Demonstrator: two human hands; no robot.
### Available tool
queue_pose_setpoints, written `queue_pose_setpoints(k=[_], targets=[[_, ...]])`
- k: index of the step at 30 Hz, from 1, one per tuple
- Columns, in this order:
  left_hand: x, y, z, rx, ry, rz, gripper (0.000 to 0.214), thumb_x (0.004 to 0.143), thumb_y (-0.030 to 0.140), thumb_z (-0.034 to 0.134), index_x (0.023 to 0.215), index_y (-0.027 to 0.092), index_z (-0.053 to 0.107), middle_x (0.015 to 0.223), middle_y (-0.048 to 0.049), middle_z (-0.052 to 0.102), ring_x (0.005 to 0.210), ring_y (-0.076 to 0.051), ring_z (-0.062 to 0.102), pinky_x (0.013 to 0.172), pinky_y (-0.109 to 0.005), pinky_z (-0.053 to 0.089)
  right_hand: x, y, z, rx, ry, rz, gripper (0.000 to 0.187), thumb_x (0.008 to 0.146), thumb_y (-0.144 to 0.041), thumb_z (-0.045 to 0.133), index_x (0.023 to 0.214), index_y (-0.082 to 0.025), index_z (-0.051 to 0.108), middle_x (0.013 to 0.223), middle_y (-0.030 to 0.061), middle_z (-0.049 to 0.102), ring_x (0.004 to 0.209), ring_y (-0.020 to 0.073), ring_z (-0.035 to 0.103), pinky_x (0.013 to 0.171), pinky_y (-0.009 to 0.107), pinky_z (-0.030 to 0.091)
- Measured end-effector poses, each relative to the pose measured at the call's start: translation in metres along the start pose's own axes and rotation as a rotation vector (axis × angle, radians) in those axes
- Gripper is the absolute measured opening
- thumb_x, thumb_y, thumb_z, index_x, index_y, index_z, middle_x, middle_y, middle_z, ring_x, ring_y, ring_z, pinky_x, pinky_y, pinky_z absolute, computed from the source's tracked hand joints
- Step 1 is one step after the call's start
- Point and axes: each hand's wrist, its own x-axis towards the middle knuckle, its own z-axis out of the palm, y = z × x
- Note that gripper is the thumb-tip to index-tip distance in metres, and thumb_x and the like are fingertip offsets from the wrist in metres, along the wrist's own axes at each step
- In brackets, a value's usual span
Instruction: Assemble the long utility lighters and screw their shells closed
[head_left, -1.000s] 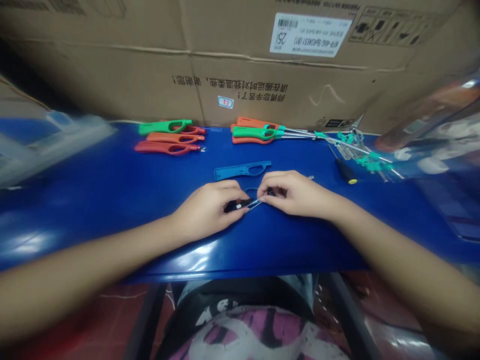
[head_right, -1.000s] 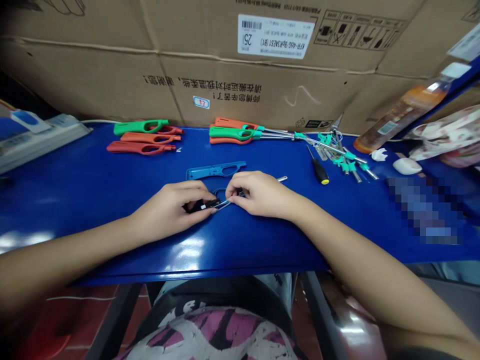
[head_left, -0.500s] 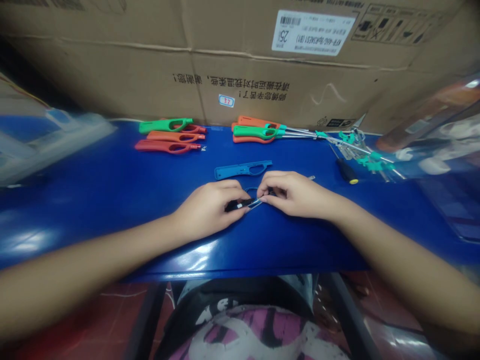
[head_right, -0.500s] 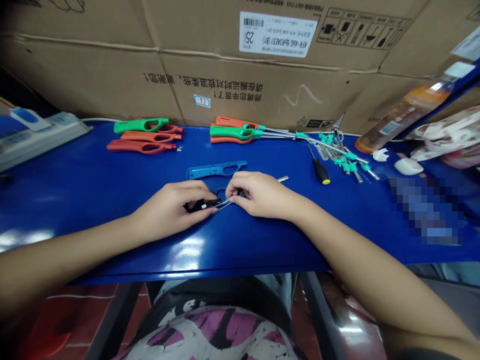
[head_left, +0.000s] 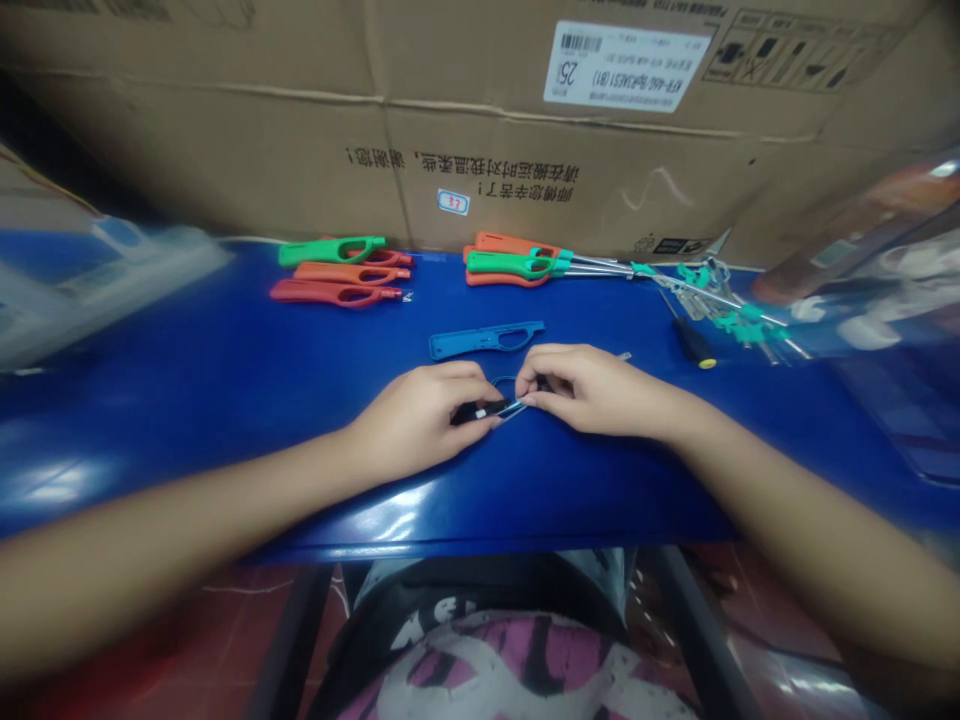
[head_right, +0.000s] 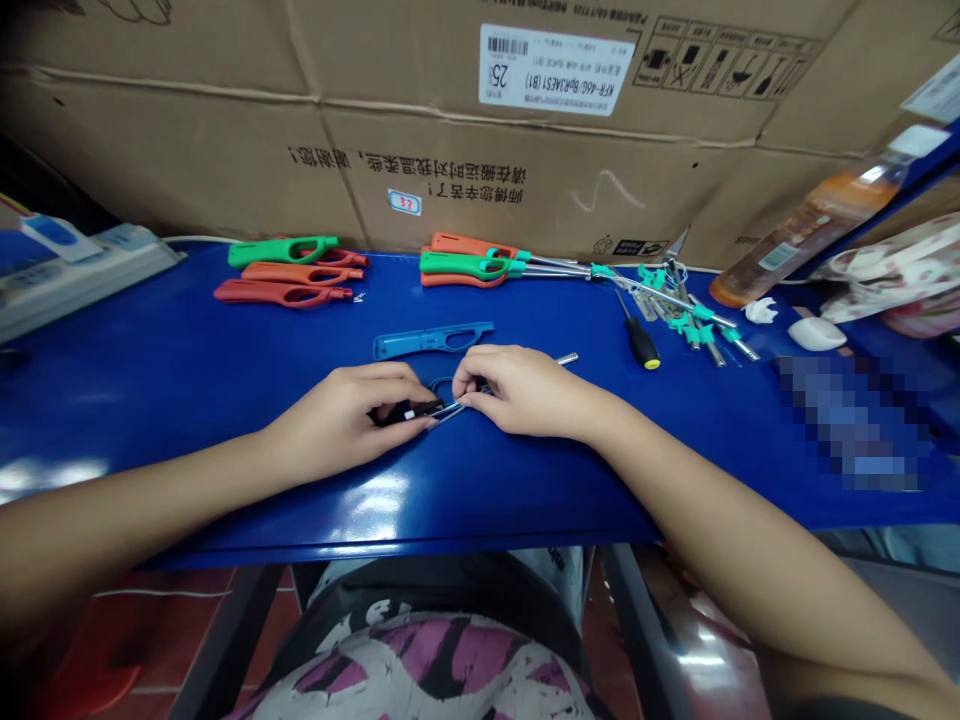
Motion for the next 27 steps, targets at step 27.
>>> queue_pose_setpoints(k=[27], targets=[[-0.0022, 0.0026, -0.0032, 0.004, 0.024, 0.014, 0.016, 0.092, 0.027, 0.067, 0.107, 0.021, 0.072, 0.095, 0.0001, 0.070, 0.069, -0.009, 0.058, 0.064, -0.023, 0.044, 0.0011, -0.0016, -0.0023, 0.074, 0.009, 0.116, 0.009, 0.084, -0.017, 0.066, 0.087, -0.016, 0.074, 0.071, -0.0007, 0.065, 0.059, 0.0098, 0.049, 0.060, 0.024, 0.036]])
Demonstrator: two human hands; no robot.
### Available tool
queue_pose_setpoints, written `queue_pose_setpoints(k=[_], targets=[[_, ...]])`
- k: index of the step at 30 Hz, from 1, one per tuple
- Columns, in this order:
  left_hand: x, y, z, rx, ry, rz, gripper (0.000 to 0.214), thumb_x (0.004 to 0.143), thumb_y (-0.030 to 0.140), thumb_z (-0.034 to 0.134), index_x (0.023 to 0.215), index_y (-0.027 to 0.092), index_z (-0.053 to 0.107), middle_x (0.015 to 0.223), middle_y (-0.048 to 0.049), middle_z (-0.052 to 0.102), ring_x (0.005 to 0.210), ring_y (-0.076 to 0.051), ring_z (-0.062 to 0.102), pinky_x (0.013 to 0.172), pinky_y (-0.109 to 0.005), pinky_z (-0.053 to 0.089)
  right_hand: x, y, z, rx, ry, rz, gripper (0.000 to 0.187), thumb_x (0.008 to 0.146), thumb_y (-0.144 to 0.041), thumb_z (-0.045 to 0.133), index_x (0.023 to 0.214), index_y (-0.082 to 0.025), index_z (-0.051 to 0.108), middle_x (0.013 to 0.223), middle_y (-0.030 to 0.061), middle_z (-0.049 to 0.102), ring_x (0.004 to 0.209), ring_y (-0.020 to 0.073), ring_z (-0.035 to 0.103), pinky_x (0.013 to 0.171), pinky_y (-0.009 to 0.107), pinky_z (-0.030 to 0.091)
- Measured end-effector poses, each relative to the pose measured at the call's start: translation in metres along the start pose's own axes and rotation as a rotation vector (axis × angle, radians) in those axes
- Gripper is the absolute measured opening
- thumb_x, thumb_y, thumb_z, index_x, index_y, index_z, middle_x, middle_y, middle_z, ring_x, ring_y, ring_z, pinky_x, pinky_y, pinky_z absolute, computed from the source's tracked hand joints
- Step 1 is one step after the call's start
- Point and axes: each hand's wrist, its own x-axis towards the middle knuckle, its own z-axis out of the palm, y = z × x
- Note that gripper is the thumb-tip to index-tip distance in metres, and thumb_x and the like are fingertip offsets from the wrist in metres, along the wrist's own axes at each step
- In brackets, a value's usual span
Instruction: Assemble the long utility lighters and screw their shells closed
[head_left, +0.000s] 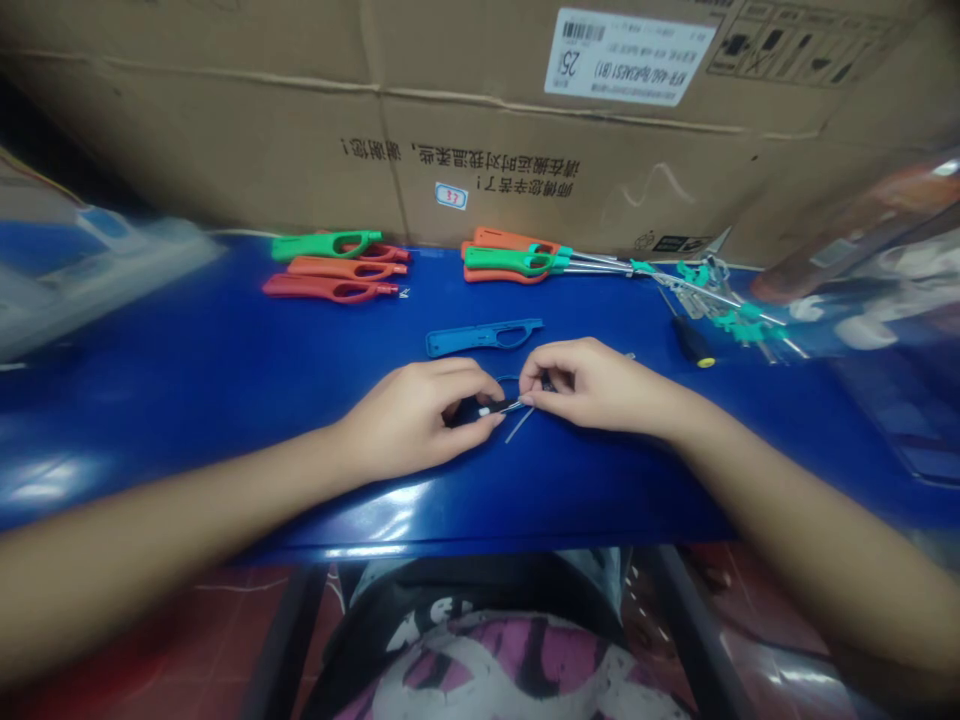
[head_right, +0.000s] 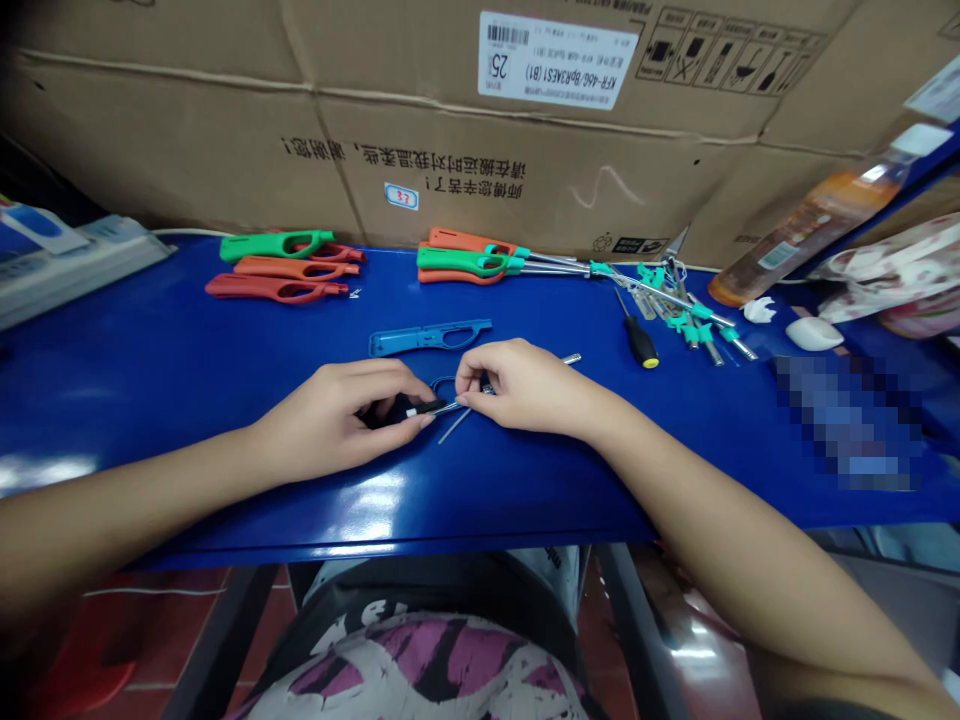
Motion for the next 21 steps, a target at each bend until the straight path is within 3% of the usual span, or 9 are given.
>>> queue_pose_setpoints(k=[6, 11, 17, 21], targets=[[0.0018, -0.0034, -0.0015, -0.012, 0.030, 0.004, 0.016, 0.095, 0.026, 0.064, 0.107, 0.019, 0.072, 0.100, -0.0031, 0.070, 0.070, -0.010, 0.058, 0.067, -0.023, 0.048, -0.0006, 0.0014, 0.0003, 0.030, 0.005, -0.057, 0.012, 0.081, -0.012, 0.063, 0.086, -0.016, 0.074, 0.074, -0.0007, 0.067, 0.058, 0.0090, 0.048, 0.060, 0.023, 0.035], [0.0017, -0.0037, -0.0022, -0.006, 0.019, 0.011, 0.017, 0.095, 0.025, 0.063, 0.108, 0.019, 0.073, 0.101, -0.0036, 0.070, 0.074, -0.011, 0.061, 0.070, -0.023, 0.049, -0.0004, 0.0049, 0.0019, 0.043, 0.016, -0.063, 0.010, 0.087, -0.019, 0.064, 0.089, -0.016, 0.073, 0.074, -0.0005, 0.067, 0.059, 0.0098, 0.049, 0.060, 0.023, 0.036], [0.0013, -0.0045, -0.0005, -0.020, 0.045, 0.014, 0.016, 0.097, 0.028, 0.063, 0.104, 0.019, 0.074, 0.097, -0.0038, 0.072, 0.076, -0.012, 0.063, 0.069, -0.023, 0.049, -0.0001, 0.0063, 0.0023, 0.061, 0.009, -0.079, 0.011, 0.089, -0.022, 0.064, 0.090, -0.017, 0.074, 0.085, 0.0033, 0.072, 0.072, 0.0137, 0.058, 0.067, 0.026, 0.040], [0.0016, -0.0031, 0.0000, -0.032, 0.064, -0.010, 0.015, 0.096, 0.028, 0.064, 0.102, 0.019, 0.075, 0.094, -0.0023, 0.072, 0.073, -0.011, 0.062, 0.068, -0.022, 0.047, 0.0002, 0.0053, 0.0026, 0.078, 0.005, -0.060, 0.011, 0.089, -0.022, 0.064, 0.089, -0.017, 0.074, 0.076, 0.0002, 0.068, 0.064, 0.0112, 0.052, 0.061, 0.024, 0.038]])
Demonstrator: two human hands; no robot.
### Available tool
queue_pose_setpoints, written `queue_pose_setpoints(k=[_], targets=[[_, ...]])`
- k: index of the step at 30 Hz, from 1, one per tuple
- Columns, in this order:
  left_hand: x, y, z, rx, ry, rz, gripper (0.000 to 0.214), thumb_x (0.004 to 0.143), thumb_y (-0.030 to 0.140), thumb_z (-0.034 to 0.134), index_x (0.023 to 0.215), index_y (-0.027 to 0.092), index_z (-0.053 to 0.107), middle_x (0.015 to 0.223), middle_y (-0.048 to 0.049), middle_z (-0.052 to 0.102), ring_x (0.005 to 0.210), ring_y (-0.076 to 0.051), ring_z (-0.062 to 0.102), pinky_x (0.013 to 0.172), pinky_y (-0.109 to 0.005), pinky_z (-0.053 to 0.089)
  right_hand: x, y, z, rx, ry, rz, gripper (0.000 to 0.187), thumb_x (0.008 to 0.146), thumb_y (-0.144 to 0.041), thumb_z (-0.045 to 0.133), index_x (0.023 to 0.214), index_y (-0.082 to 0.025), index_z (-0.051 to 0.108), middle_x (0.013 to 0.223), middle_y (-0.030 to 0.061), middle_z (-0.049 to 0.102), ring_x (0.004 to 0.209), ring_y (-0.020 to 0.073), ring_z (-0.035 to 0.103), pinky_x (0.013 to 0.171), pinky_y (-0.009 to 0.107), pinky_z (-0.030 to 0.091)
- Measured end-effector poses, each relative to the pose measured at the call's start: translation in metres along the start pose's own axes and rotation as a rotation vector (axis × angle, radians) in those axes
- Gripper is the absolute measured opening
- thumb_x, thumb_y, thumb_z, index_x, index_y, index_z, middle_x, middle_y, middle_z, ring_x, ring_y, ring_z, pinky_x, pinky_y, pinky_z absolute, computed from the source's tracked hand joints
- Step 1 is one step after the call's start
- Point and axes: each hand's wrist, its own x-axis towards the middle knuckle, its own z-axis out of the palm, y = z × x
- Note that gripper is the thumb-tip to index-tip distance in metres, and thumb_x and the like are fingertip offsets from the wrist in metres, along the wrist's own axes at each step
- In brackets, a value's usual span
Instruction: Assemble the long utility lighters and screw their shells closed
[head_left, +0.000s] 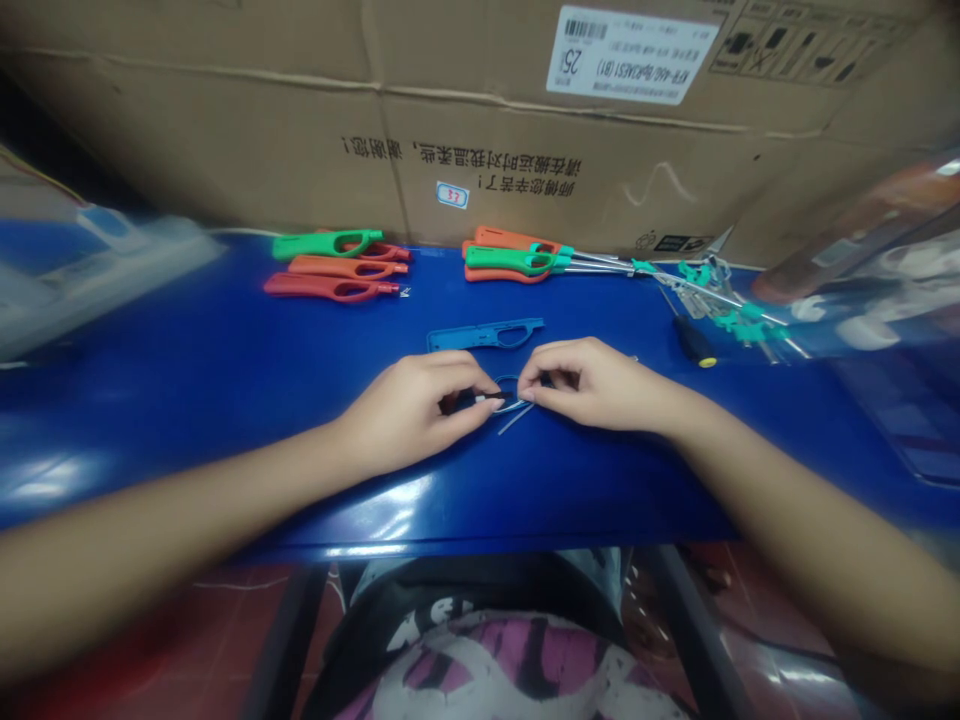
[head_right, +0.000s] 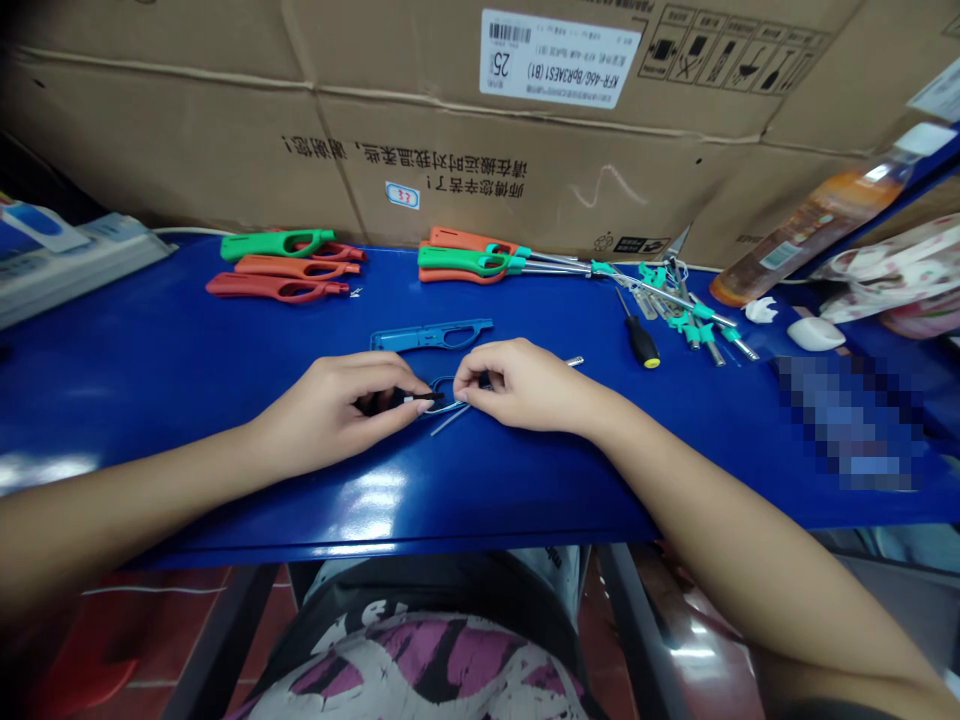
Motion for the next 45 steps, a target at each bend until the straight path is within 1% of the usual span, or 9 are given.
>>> queue_pose_setpoints(k=[7, 11, 15, 23, 27, 32, 38, 40, 45], targets=[[0.0021, 0.0010, 0.0009, -0.025, 0.034, -0.052, 0.015, 0.095, 0.030, 0.066, 0.097, 0.019, 0.076, 0.085, -0.0015, 0.071, 0.067, -0.010, 0.059, 0.063, -0.022, 0.045, -0.0017, -0.0021, -0.0010, -0.009, -0.005, 0.011, 0.013, 0.089, -0.024, 0.063, 0.088, -0.016, 0.074, 0.072, -0.0009, 0.063, 0.059, 0.0098, 0.047, 0.059, 0.024, 0.036], [0.0020, -0.0016, 0.0012, -0.047, 0.028, -0.030, 0.015, 0.094, 0.028, 0.067, 0.098, 0.019, 0.079, 0.089, -0.0031, 0.072, 0.071, -0.011, 0.063, 0.064, -0.022, 0.048, -0.0031, -0.0020, -0.0035, -0.014, -0.038, -0.044, 0.010, 0.086, -0.020, 0.066, 0.092, -0.018, 0.073, 0.084, 0.0007, 0.068, 0.062, 0.0098, 0.047, 0.060, 0.024, 0.037], [0.0023, -0.0045, 0.0015, -0.026, 0.044, -0.011, 0.016, 0.093, 0.025, 0.069, 0.101, 0.018, 0.080, 0.089, -0.0038, 0.071, 0.072, -0.011, 0.065, 0.065, -0.022, 0.049, -0.0029, -0.0012, -0.0056, -0.033, -0.049, -0.085, 0.011, 0.085, -0.018, 0.068, 0.095, -0.018, 0.072, 0.093, 0.0018, 0.067, 0.065, 0.0095, 0.048, 0.064, 0.024, 0.038], [0.0028, -0.0049, 0.0016, -0.023, 0.073, -0.027, 0.016, 0.093, 0.025, 0.070, 0.102, 0.017, 0.080, 0.086, -0.0027, 0.069, 0.068, -0.009, 0.063, 0.062, -0.021, 0.047, -0.0020, -0.0014, -0.0042, -0.056, -0.049, -0.038, 0.006, 0.089, -0.019, 0.066, 0.091, -0.018, 0.072, 0.087, 0.0015, 0.067, 0.068, 0.0111, 0.051, 0.064, 0.025, 0.038], [0.0032, -0.0056, 0.0024, -0.026, 0.073, -0.038, 0.015, 0.092, 0.024, 0.071, 0.101, 0.017, 0.080, 0.087, -0.0024, 0.069, 0.066, -0.008, 0.061, 0.061, -0.020, 0.047, -0.0018, -0.0018, -0.0041, -0.056, -0.037, -0.056, 0.016, 0.095, -0.026, 0.059, 0.088, -0.016, 0.070, 0.084, 0.0029, 0.065, 0.073, 0.0134, 0.055, 0.068, 0.026, 0.039], [0.0030, -0.0072, 0.0035, -0.016, 0.081, -0.048, 0.014, 0.090, 0.022, 0.073, 0.101, 0.017, 0.079, 0.088, -0.0017, 0.071, 0.064, -0.008, 0.060, 0.061, -0.020, 0.047, -0.0025, 0.0000, -0.0053, -0.036, -0.043, -0.055, 0.008, 0.087, -0.017, 0.065, 0.090, -0.017, 0.072, 0.083, 0.0007, 0.065, 0.065, 0.0104, 0.049, 0.062, 0.024, 0.037], [0.0030, -0.0079, 0.0044, -0.016, 0.078, -0.032, 0.013, 0.090, 0.022, 0.072, 0.100, 0.018, 0.079, 0.090, -0.0025, 0.072, 0.066, -0.008, 0.061, 0.061, -0.020, 0.047, -0.0040, 0.0012, -0.0091, 0.000, -0.096, -0.084, 0.020, 0.082, -0.010, 0.064, 0.098, -0.016, 0.073, 0.090, 0.0012, 0.065, 0.067, 0.0099, 0.049, 0.063, 0.023, 0.039], [0.0036, -0.0079, 0.0048, -0.015, 0.076, -0.033, 0.013, 0.090, 0.022, 0.071, 0.100, 0.018, 0.079, 0.090, -0.0025, 0.072, 0.066, -0.008, 0.062, 0.061, -0.020, 0.047, -0.0040, 0.0012, -0.0089, -0.002, -0.100, -0.081, 0.022, 0.083, -0.010, 0.064, 0.101, -0.016, 0.073, 0.093, 0.0020, 0.066, 0.070, 0.0102, 0.051, 0.064, 0.023, 0.040], [0.0046, -0.0081, 0.0055, -0.007, 0.078, -0.040, 0.012, 0.090, 0.022, 0.071, 0.099, 0.017, 0.078, 0.088, -0.0020, 0.070, 0.065, -0.008, 0.060, 0.060, -0.020, 0.045, -0.0035, 0.0014, -0.0076, -0.005, -0.077, -0.075, 0.016, 0.088, -0.015, 0.061, 0.097, -0.016, 0.074, 0.092, 0.0026, 0.067, 0.073, 0.0108, 0.054, 0.065, 0.023, 0.041]])
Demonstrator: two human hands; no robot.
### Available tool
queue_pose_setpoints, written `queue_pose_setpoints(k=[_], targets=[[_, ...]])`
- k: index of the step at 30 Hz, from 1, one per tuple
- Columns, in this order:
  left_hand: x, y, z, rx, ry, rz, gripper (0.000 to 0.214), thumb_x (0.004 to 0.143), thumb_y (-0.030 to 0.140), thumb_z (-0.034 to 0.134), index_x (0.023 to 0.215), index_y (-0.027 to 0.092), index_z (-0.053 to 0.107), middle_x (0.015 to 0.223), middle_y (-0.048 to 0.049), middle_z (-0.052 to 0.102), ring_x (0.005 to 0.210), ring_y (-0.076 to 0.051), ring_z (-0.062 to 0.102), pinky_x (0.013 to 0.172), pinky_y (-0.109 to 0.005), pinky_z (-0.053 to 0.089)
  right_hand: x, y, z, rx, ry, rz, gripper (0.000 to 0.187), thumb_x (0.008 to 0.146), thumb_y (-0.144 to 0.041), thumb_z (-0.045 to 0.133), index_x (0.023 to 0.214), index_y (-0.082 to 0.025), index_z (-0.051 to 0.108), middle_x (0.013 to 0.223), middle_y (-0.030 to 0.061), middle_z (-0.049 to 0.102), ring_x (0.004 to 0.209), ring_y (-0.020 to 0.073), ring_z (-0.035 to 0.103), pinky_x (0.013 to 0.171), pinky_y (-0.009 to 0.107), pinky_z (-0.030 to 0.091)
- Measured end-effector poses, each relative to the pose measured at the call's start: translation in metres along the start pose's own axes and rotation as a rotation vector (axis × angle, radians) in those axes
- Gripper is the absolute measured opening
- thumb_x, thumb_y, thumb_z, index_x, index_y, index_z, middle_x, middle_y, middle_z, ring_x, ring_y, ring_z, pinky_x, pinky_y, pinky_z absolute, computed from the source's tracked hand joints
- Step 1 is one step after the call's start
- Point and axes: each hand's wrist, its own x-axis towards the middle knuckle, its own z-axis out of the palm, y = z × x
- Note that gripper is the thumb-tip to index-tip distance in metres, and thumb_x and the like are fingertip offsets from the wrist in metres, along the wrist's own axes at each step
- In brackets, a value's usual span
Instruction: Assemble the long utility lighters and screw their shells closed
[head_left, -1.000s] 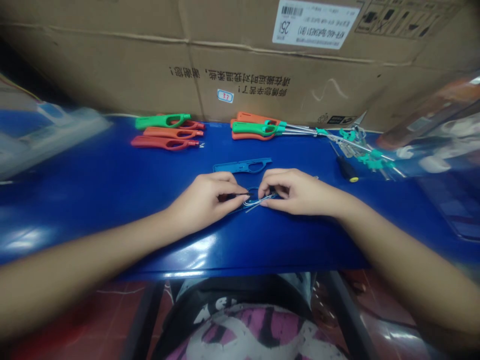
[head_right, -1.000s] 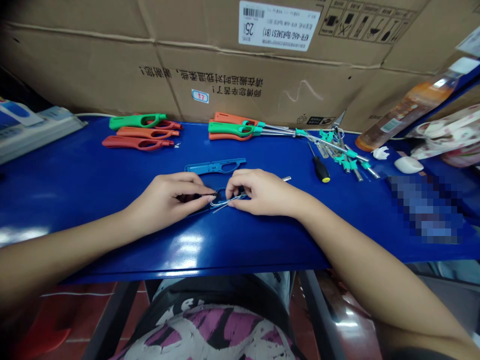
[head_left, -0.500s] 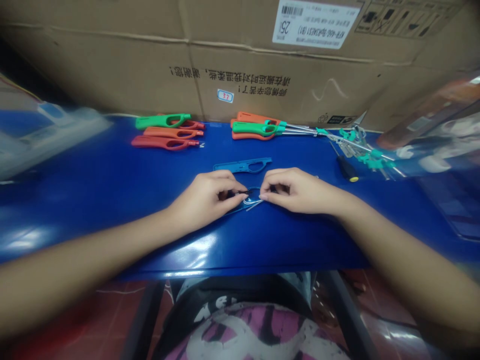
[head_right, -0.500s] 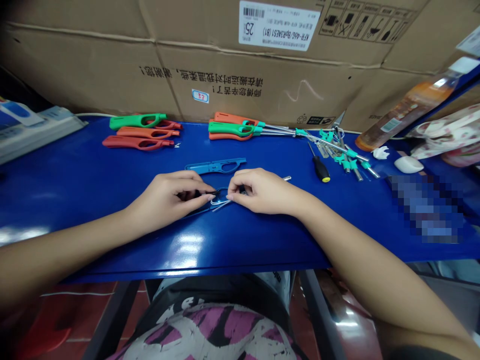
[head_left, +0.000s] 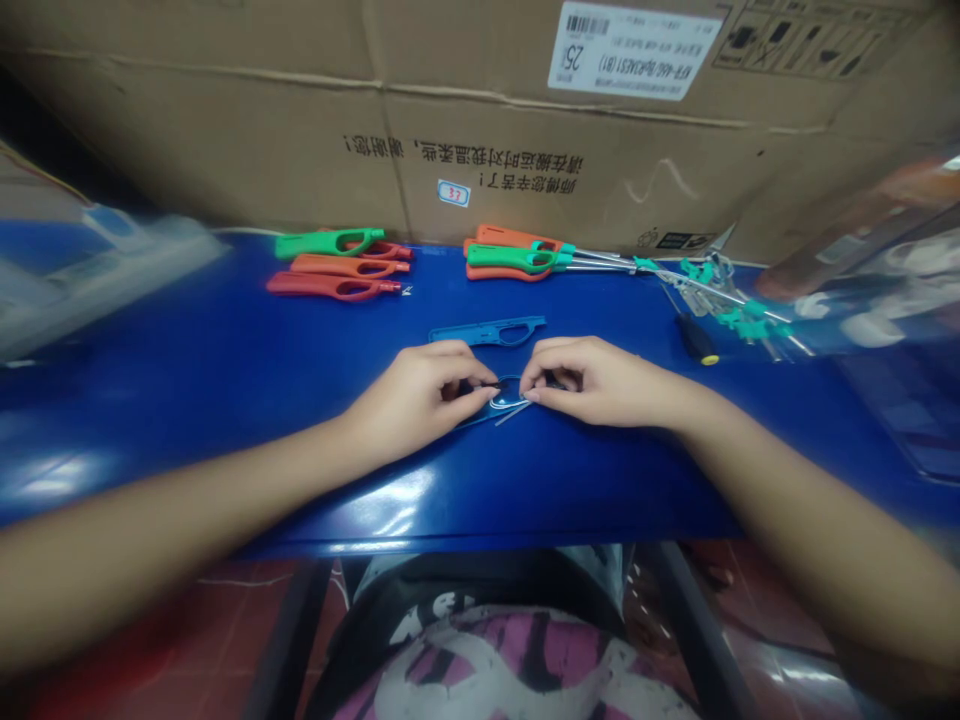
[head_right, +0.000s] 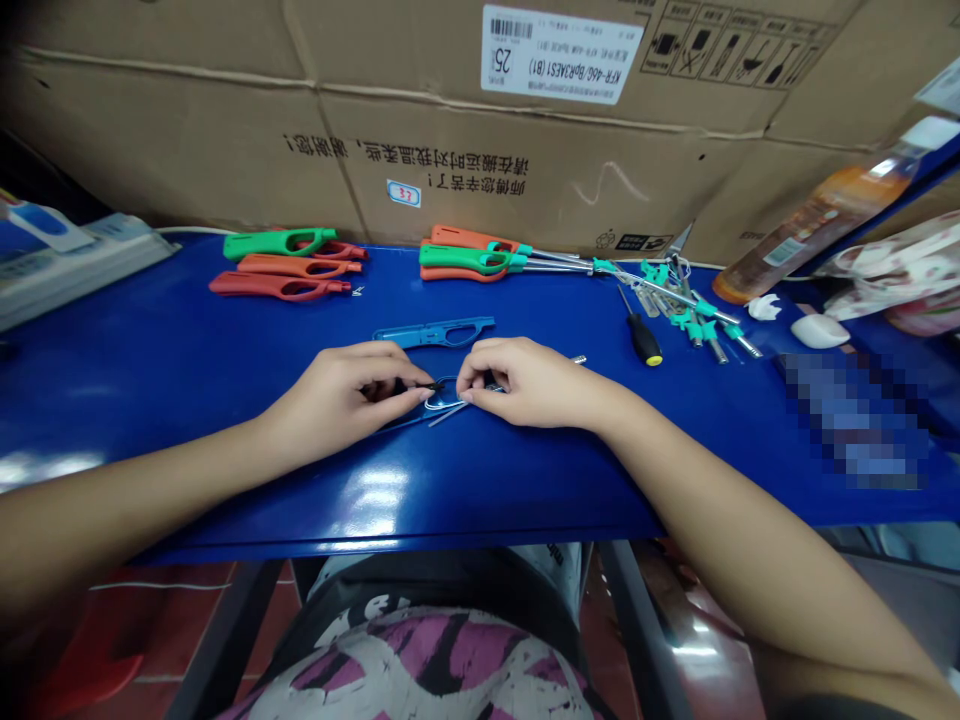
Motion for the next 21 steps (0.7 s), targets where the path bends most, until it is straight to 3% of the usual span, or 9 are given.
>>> queue_pose_setpoints(k=[7, 14, 21], targets=[[-0.0004, -0.0008, -0.0001, 0.012, 0.000, 0.024, 0.012, 0.091, 0.022, 0.071, 0.099, 0.017, 0.078, 0.089, -0.0029, 0.071, 0.066, -0.009, 0.061, 0.059, -0.020, 0.046, -0.0002, -0.0016, -0.0031, 0.006, -0.030, 0.001, 0.026, 0.080, -0.006, 0.063, 0.102, -0.016, 0.072, 0.089, 0.0009, 0.063, 0.071, 0.0104, 0.051, 0.064, 0.023, 0.041], [-0.0011, -0.0014, -0.0005, 0.006, -0.015, 0.080, 0.012, 0.090, 0.020, 0.072, 0.100, 0.017, 0.078, 0.089, -0.0025, 0.068, 0.072, -0.009, 0.064, 0.064, -0.020, 0.049, 0.0012, -0.0003, -0.0007, -0.008, -0.017, 0.011, 0.012, 0.086, -0.017, 0.065, 0.096, -0.017, 0.072, 0.089, 0.0010, 0.065, 0.070, 0.0106, 0.050, 0.065, 0.024, 0.040], [-0.0011, -0.0012, -0.0001, 0.013, -0.026, 0.095, 0.012, 0.089, 0.020, 0.073, 0.100, 0.016, 0.078, 0.089, -0.0019, 0.068, 0.070, -0.009, 0.063, 0.064, -0.020, 0.049, -0.0004, 0.0007, -0.0011, -0.001, -0.020, 0.000, 0.011, 0.087, -0.020, 0.066, 0.096, -0.017, 0.073, 0.092, 0.0019, 0.066, 0.069, 0.0103, 0.049, 0.065, 0.024, 0.039]])
